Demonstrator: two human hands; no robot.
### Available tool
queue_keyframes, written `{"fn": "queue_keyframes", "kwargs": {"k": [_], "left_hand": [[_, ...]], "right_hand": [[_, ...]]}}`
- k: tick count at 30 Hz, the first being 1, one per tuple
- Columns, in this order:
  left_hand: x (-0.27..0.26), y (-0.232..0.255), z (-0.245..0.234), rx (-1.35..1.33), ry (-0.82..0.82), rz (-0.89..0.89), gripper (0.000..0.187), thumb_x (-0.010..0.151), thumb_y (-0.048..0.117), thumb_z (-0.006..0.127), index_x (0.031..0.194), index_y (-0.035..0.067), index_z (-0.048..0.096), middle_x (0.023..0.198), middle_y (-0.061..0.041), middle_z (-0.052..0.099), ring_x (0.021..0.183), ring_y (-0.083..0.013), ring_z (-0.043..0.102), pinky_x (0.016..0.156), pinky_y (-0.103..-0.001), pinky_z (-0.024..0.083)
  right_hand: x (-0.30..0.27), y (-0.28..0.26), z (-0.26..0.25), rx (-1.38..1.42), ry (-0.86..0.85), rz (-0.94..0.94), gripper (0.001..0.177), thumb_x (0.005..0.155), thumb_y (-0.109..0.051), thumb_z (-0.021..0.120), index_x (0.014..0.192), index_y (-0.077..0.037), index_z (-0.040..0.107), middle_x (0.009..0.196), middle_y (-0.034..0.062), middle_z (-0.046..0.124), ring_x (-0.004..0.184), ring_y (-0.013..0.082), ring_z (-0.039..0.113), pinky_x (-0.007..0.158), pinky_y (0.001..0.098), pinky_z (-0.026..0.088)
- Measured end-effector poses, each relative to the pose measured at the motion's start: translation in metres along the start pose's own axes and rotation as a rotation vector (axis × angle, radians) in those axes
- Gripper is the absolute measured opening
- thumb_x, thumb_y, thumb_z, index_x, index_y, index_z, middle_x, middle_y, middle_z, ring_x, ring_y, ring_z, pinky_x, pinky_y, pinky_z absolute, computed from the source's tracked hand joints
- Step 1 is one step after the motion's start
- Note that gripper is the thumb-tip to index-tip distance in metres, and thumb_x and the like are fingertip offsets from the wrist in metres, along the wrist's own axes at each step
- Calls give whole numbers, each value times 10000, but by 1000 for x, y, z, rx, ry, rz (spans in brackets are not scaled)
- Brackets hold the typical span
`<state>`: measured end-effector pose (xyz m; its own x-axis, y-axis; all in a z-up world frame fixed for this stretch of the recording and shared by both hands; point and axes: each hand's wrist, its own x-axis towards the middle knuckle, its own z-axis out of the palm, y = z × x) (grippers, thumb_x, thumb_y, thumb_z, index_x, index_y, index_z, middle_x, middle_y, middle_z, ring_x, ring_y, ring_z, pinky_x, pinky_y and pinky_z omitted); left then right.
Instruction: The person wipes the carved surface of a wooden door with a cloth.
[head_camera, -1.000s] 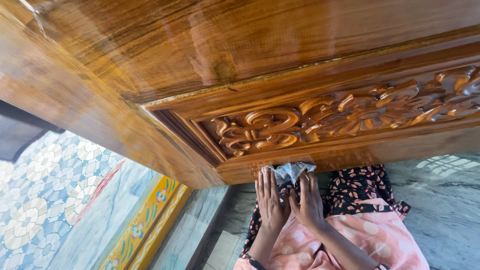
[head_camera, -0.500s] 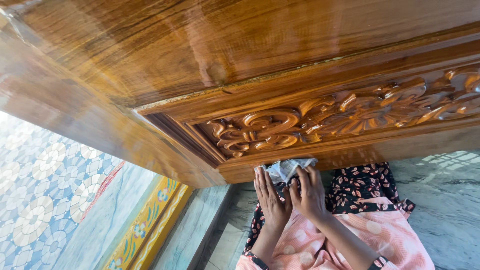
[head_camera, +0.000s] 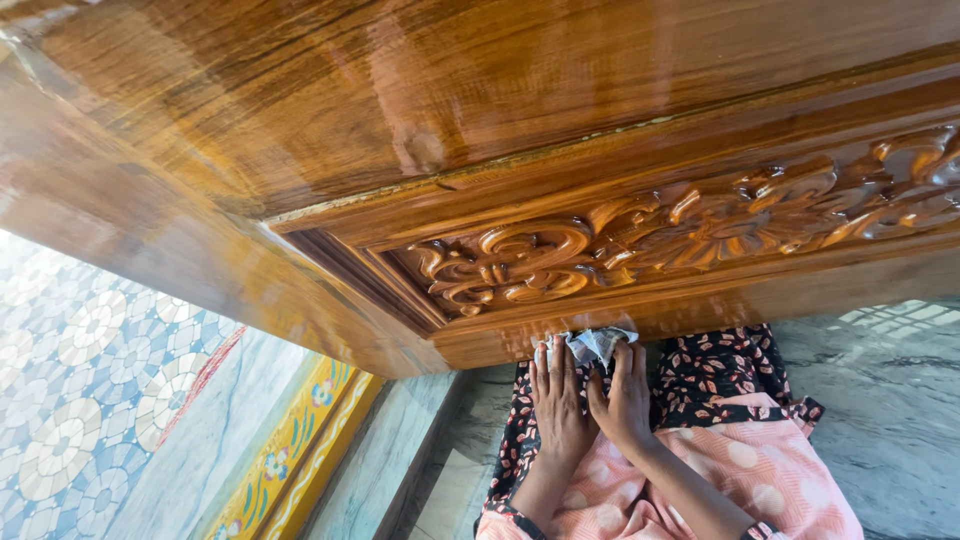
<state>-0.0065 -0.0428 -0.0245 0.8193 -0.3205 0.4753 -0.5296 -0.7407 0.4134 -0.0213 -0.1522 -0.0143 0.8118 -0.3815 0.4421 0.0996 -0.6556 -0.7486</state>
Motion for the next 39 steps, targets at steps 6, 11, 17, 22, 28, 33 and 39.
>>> {"fn": "queue_keyframes", "kwargs": {"k": [6,11,17,22,28,33,39], "left_hand": [[0,-1,-2,-9,1,11,662,973,276,568,1491,-109,423,1617,-250,349,1522,-446,259,1225,-576,169],[-7,-3,5,-54,-34,54,624,919,234,586,1440,-89,470,1583,-266,370,1517,-464,269,1238,-576,174],[-16,-6,17,-84,-201,60,683,883,230,600,1492,-51,475,1614,-251,377,1521,-433,288,1240,-547,192],[-15,-7,18,-72,-231,64,691,881,243,593,1475,-78,450,1604,-248,360,1513,-439,264,1226,-551,177],[-9,-5,14,-45,-138,31,673,930,238,579,1516,-58,432,1622,-215,380,1539,-433,263,1254,-553,167],[-7,-1,5,-145,-10,-65,748,933,249,615,1548,-73,337,1605,-250,356,1515,-446,259,1243,-559,163],[-5,-10,4,-122,192,-145,785,939,257,630,1544,-96,275,1615,-291,290,1526,-459,235,1242,-567,167]], "right_hand": [[2,-1,-2,18,-9,25,552,820,-57,625,1320,58,424,1211,307,478,1054,479,557,873,526,488],[-6,21,7,0,-66,42,510,829,-71,643,1295,21,459,1193,272,524,1088,460,565,903,509,490],[-37,80,41,-90,-146,-11,660,798,-69,663,1381,71,389,1374,338,476,1262,501,492,1045,503,442],[-43,94,48,-132,-146,-1,704,787,-77,676,1404,79,373,1400,346,451,1298,508,465,1078,510,422],[-24,62,31,-100,-8,-18,679,797,-89,664,1383,99,377,1335,366,446,1209,538,485,1029,526,437],[-11,25,6,-82,77,-74,612,825,-79,624,1376,87,414,1327,340,450,1206,527,505,1004,528,459],[-10,14,13,-196,-60,-268,520,846,-149,654,1330,-9,528,1313,283,462,1151,424,563,947,499,505]]}}
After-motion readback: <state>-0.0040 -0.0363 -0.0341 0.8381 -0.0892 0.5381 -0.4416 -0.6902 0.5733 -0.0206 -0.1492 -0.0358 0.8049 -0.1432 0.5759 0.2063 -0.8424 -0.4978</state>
